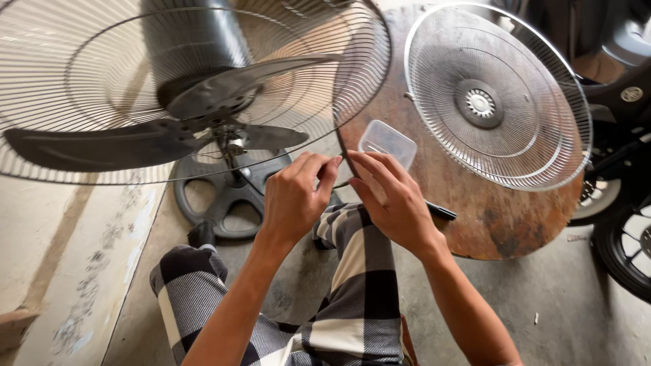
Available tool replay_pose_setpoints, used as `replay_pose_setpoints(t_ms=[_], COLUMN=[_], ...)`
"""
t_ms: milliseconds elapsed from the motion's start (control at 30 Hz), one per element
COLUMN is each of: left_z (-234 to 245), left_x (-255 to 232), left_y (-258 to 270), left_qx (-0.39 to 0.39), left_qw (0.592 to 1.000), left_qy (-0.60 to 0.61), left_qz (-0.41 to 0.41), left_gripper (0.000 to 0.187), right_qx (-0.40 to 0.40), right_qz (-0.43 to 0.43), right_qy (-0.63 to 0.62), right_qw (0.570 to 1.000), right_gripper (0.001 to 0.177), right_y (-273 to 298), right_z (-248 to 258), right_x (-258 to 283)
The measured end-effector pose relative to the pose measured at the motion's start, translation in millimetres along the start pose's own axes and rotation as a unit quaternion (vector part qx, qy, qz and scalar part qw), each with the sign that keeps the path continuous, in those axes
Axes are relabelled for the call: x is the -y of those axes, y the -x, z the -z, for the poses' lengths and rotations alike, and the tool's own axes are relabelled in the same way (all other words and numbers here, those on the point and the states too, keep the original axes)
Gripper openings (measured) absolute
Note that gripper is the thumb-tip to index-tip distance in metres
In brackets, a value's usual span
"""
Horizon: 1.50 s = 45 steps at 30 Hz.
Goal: The person reassembles a standing electric fan by attaching the fan blades to the motor shaft, then fitting the front and rear wire cages and securing them with a screw. The person uses a screwdriver to tighten the central screw and aligns the cages over the blades.
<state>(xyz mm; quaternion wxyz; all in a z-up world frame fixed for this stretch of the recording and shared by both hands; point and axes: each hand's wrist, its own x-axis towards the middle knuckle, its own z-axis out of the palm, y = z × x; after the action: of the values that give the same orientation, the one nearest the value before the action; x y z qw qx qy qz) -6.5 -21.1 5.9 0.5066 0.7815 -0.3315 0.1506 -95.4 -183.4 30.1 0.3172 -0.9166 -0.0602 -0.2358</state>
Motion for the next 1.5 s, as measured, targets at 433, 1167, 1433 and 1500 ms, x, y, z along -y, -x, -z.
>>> replay_pose_setpoints(t_ms=[433,1167,1433,1500], left_z=[-108.3,-265.5,-282.1,-278.4], left_x=[-39.3,5.2,26.3,27.2], left_y=[-32.7,-82.9,-84.8,-82.8], left_qx=[0.158,0.287,0.257,0.246], left_qw=[0.967,0.837,0.812,0.811], left_qy=[-0.029,-0.291,-0.306,-0.297], left_qz=[-0.196,-0.365,-0.424,-0.441], left_gripper=[0.018,0.020,0.008,0.014], right_qx=[-0.067,-0.060,-0.079,-0.081], right_qz=[-0.093,-0.148,-0.114,-0.114], right_qy=[0.181,0.318,0.333,0.346], right_qw=[0.977,0.935,0.933,0.928], right_gripper=[0.040,0.032,0.021,0.020], right_y=[95.5,133.3,124.5,125.6], right_z=[117.8,138.7,133.4,133.5], right_x=[-80.1,-229.4,-254.9,-258.0])
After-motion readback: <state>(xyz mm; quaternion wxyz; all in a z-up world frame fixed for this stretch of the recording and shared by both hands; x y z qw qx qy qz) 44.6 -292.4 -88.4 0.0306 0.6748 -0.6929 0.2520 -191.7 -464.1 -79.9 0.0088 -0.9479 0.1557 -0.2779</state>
